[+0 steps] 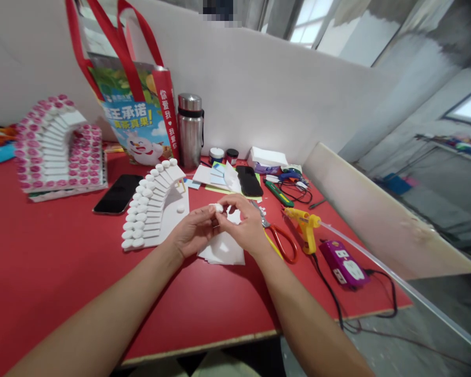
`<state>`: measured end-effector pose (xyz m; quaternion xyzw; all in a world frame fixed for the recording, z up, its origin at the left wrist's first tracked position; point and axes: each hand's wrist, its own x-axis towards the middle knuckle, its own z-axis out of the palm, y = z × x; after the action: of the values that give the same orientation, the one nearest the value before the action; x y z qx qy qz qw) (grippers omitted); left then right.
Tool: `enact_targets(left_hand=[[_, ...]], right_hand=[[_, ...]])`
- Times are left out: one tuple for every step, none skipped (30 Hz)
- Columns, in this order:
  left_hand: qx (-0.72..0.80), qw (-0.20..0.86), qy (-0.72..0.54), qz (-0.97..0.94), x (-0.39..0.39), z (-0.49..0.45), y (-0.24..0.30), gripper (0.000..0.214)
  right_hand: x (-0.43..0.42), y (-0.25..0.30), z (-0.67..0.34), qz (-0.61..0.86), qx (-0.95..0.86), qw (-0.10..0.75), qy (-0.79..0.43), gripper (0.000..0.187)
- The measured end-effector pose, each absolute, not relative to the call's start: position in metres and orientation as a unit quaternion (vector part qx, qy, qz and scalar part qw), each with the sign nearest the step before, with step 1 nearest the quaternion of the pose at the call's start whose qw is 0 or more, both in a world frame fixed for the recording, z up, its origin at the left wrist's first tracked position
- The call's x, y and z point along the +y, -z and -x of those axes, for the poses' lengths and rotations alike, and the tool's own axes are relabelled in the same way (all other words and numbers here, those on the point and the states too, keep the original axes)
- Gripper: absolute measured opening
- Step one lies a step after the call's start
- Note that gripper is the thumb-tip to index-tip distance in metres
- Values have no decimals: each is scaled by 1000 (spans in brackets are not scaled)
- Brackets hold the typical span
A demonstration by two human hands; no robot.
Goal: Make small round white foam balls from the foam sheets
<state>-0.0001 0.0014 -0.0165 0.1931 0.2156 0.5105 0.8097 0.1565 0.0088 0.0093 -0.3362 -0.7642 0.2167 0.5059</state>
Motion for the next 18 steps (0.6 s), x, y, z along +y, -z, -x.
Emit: enact_targets(left_hand=[[212,810,-511,-193,1,0,16,25],[209,811,-513,-191,1,0,15,23],[208,810,-517,-185,1,-1,14,19],[208,809,-521,-176,1,-1,13,15],[211,809,-524,-165,1,-1,12,11],[214,810,-523,-154,1,-2,10,8],[217,812,-522,-143,1,-2,9,6],[220,814,-520,-135,1,-2,9,6],[222,816,-518,-131,1,-2,8,6],[222,816,-518,-130,1,-2,8,5],[221,814,-520,-132,1,-1,9,3],[222,812,-522,-136,1,-1,9,3],[223,811,-521,-140,1,0,9,4],[226,811,-520,-143,1,0,9,4],[228,812,-518,-143,1,1,9,5],[230,814,-514,-141,1,2,9,5],[231,816,-511,-138,1,2,9,5],[232,818,-509,-137,1,2,8,5]], right_hand=[[9,-9,-156,339,-764,504,-217,12],[8,-10,-156,340,-765,503,-217,12],[8,-10,-156,341,-764,503,-219,12],[8,-10,-156,342,-762,504,-221,12],[7,-11,-156,344,-759,506,-224,12],[7,-11,-156,345,-755,509,-228,11],[7,-12,-156,346,-752,511,-233,10],[7,-12,-156,346,-749,512,-239,10],[7,-13,-156,345,-747,513,-245,10],[7,-13,-156,342,-746,513,-250,10],[8,-13,-156,339,-747,512,-255,11],[8,-13,-156,335,-748,511,-259,11],[8,-13,-156,331,-749,511,-262,12],[8,-13,-156,326,-750,511,-265,12],[9,-12,-157,320,-752,511,-266,13],[9,-12,-157,315,-754,511,-267,14],[9,-12,-157,312,-756,510,-267,14],[10,-11,-158,310,-758,508,-266,14]])
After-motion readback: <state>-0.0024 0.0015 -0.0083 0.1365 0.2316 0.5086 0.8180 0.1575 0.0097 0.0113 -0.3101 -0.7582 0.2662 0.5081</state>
